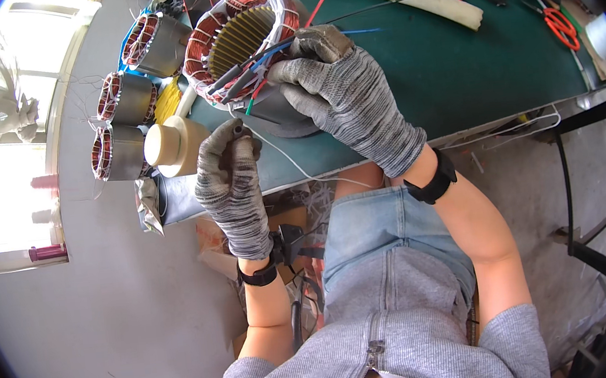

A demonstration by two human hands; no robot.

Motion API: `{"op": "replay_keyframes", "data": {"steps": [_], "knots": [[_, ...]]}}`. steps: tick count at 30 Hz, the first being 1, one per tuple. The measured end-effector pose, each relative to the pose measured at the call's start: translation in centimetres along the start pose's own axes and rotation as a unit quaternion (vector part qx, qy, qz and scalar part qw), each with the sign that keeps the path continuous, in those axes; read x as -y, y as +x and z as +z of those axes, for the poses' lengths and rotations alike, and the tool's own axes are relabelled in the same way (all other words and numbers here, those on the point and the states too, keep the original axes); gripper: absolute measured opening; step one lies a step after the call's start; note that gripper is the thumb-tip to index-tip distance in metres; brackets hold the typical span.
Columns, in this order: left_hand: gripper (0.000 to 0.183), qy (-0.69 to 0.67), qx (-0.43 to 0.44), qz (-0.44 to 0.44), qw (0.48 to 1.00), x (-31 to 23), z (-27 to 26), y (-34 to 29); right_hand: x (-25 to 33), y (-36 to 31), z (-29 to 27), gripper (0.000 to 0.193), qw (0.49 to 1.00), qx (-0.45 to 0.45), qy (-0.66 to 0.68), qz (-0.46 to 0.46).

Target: Manually assembling and wiring motor stators at a workstation.

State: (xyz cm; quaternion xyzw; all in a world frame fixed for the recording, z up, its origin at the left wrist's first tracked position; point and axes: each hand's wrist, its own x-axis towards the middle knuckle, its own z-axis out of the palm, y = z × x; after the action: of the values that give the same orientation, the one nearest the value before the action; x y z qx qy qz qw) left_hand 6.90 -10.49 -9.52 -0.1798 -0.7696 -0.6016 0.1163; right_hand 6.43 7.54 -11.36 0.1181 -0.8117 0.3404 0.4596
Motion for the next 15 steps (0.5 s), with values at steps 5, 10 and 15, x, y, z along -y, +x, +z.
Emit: {"op": "replay_keyframes", "data": {"steps": [5,10,15], "knots": [[0.020,0.115,-0.027,0.056,0.991,-1.1,0.3,0.3,0.2,0.2,0.3,0.022,1.000,0.013,-0.003,0.019],[0.022,0.183,-0.027,0.142,0.973,-1.4,0.4,1.0,0.2,0.1,0.2,0.021,1.000,0.007,-0.016,0.024],[0.026,0.231,-0.030,0.250,0.940,-1.5,1.4,2.1,0.0,0.1,0.3,0.022,1.000,0.007,0.004,0.026]]}}
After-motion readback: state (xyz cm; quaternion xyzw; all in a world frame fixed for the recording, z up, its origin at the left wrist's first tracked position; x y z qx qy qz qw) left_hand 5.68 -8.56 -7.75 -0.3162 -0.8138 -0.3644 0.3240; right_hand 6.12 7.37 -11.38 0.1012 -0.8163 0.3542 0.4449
